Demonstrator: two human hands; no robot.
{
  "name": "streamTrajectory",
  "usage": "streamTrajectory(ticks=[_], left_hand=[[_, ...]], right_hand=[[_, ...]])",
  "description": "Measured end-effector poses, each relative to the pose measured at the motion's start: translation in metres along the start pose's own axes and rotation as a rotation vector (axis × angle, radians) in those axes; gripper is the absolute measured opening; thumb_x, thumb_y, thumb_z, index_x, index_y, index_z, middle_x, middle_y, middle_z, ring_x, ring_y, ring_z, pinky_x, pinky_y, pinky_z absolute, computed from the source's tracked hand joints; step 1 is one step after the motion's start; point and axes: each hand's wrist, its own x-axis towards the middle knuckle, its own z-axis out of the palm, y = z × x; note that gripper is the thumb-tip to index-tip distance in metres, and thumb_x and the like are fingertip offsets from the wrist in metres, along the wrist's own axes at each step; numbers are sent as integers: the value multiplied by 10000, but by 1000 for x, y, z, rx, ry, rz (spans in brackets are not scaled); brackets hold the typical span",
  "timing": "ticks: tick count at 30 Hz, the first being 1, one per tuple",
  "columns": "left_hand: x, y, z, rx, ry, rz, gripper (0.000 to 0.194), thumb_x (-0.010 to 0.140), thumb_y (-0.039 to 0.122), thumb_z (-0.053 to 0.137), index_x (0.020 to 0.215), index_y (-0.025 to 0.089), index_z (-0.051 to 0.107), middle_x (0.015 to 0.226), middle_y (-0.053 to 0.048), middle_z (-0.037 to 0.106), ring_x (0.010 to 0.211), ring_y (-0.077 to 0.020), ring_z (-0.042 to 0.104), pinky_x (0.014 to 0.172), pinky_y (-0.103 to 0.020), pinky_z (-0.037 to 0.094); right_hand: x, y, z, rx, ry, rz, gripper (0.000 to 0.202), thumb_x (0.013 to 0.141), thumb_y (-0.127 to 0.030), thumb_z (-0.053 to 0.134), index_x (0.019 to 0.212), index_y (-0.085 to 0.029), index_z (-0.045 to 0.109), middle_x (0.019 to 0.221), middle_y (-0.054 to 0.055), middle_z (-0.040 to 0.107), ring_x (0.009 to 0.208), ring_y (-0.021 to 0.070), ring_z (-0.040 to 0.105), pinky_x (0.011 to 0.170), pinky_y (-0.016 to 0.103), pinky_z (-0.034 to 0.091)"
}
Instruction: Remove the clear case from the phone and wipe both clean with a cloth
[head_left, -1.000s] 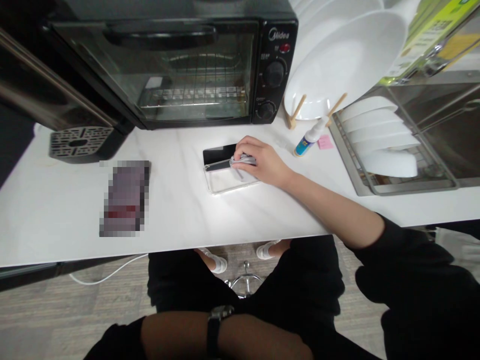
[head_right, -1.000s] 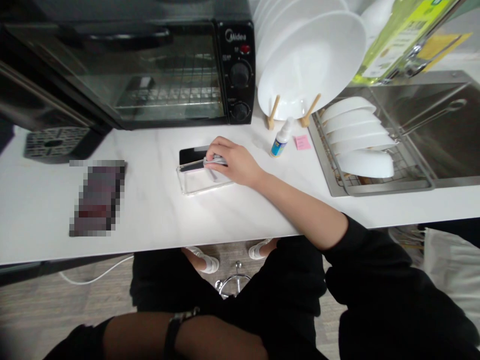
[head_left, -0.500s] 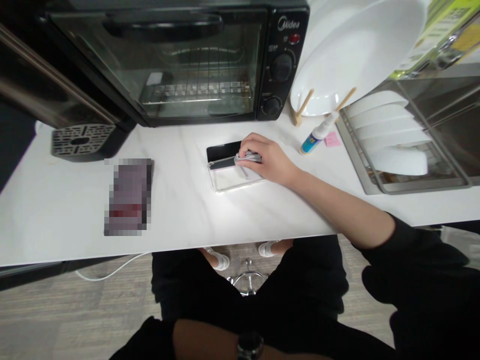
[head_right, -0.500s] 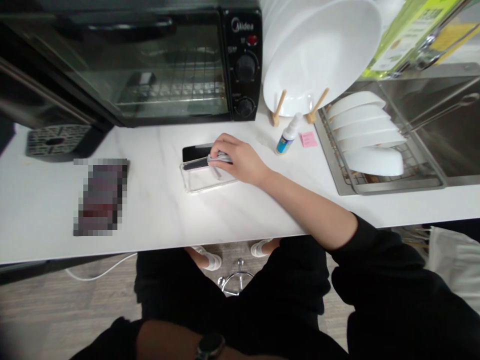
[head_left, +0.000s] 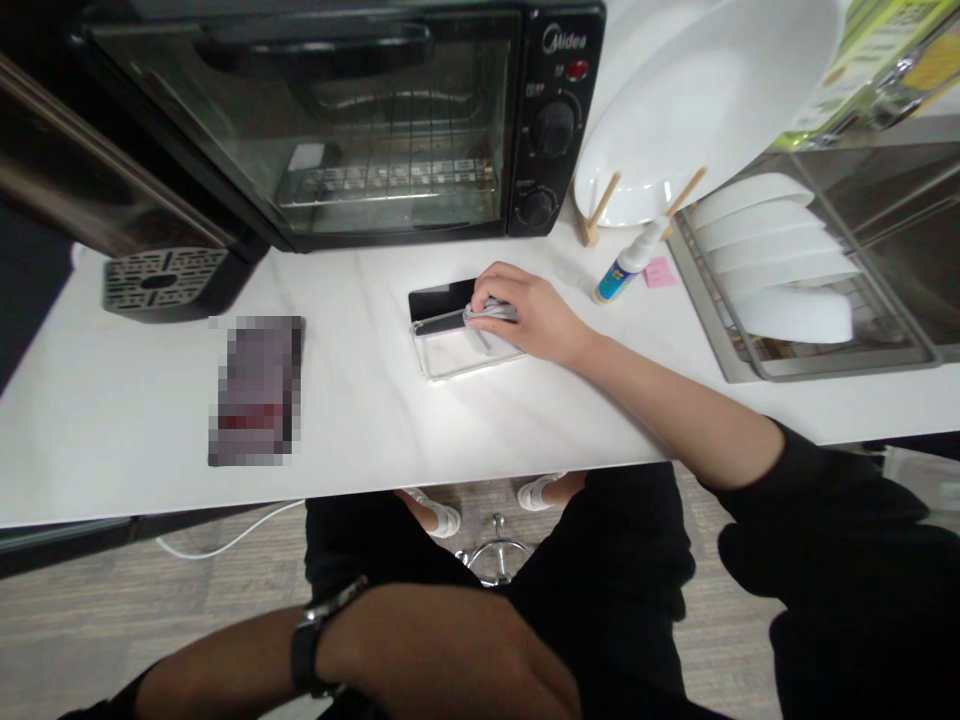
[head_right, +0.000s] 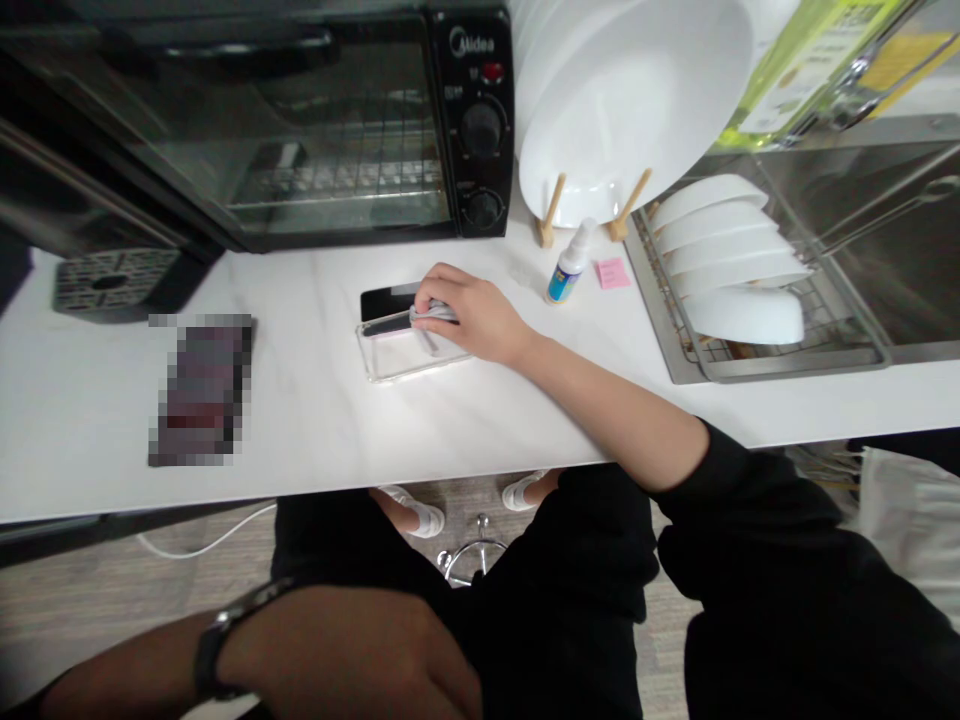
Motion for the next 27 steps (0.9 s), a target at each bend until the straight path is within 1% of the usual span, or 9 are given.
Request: streamTrajectory(ticks=[1, 3, 5, 7, 10, 13, 15, 21, 27], left_hand=[[-7, 24, -25, 209, 193, -101, 236, 1099, 259, 631, 1265, 157, 765, 1188, -91, 831, 983, -190, 802, 819, -268, 650], [-19, 57, -79, 621, 617, -217, 292, 1121, 187, 597, 1376, 240, 729, 1241, -37, 818, 1098, -145, 776, 1010, -263, 620], [-29, 63, -129, 873, 1089, -283, 224, 1123, 261, 609, 1291, 251, 756, 1309, -48, 794, 1278, -203, 734, 1172, -364, 578], [-36, 49, -167, 825, 1301, -381, 308, 1125, 409, 606, 1343, 232, 732, 1401, -78, 754, 1221, -215, 766, 1090, -355, 623], [-41, 15, -197, 330, 1342, -517, 523, 1132, 629, 496, 1344, 211, 730, 1177, -95, 829, 934, -202, 836, 757, -264, 663], [-40, -6, -200, -168, 1297, -553, 674, 1090, 740, 496, 1254, 144, 763, 969, -130, 856, 754, -221, 837, 529, -229, 607], [-39, -11, -197, -340, 1281, -527, 659, 1087, 716, 537, 1220, 115, 770, 926, -141, 863, 726, -221, 839, 493, -216, 600], [-40, -21, -199, -366, 1381, -445, 560, 1061, 655, 658, 1076, 105, 765, 847, -127, 854, 725, -223, 847, 486, -201, 602], [-40, -27, -200, -277, 1408, -461, 665, 1111, 722, 475, 1047, 131, 772, 841, -104, 834, 728, -184, 824, 492, -190, 549]], right_hand=[[0, 0, 0, -6, 4, -12, 211, 1016, -409, 737, 978, -203, 705, 1111, 74, 700, 1008, 213, 689, 959, 354, 516], [0, -2, -2, -8, 27, -58, 243, 1032, -444, 715, 992, -205, 708, 1100, 75, 705, 1005, 212, 691, 951, 357, 520], [1, -4, -6, -6, 67, -121, 272, 1045, -476, 701, 1015, -206, 710, 1089, 76, 709, 1003, 206, 690, 940, 354, 528], [2, -8, -10, -15, 129, -178, 285, 1047, -494, 704, 1019, -210, 706, 1072, 72, 715, 995, 199, 689, 926, 349, 535], [2, -12, -17, -54, 235, -212, 268, 1057, -477, 703, 1006, -214, 695, 1044, 63, 722, 981, 187, 683, 899, 340, 534], [2, -11, -18, -94, 281, -205, 267, 1071, -471, 686, 1012, -211, 682, 1003, 53, 709, 942, 177, 668, 863, 334, 520], [2, -8, -17, -120, 276, -194, 281, 1078, -484, 674, 1019, -209, 678, 980, 47, 703, 918, 176, 658, 844, 338, 509], [4, -2, -19, -318, 222, -241, 329, 1064, -561, 662, 1036, -245, 751, 1142, 68, 746, 1094, 244, 648, 981, 444, 492], [1, -16, -24, -304, 49, -166, 301, 1108, -436, 582, 1142, -242, 809, 1129, 85, 770, 1034, 230, 691, 925, 416, 550]])
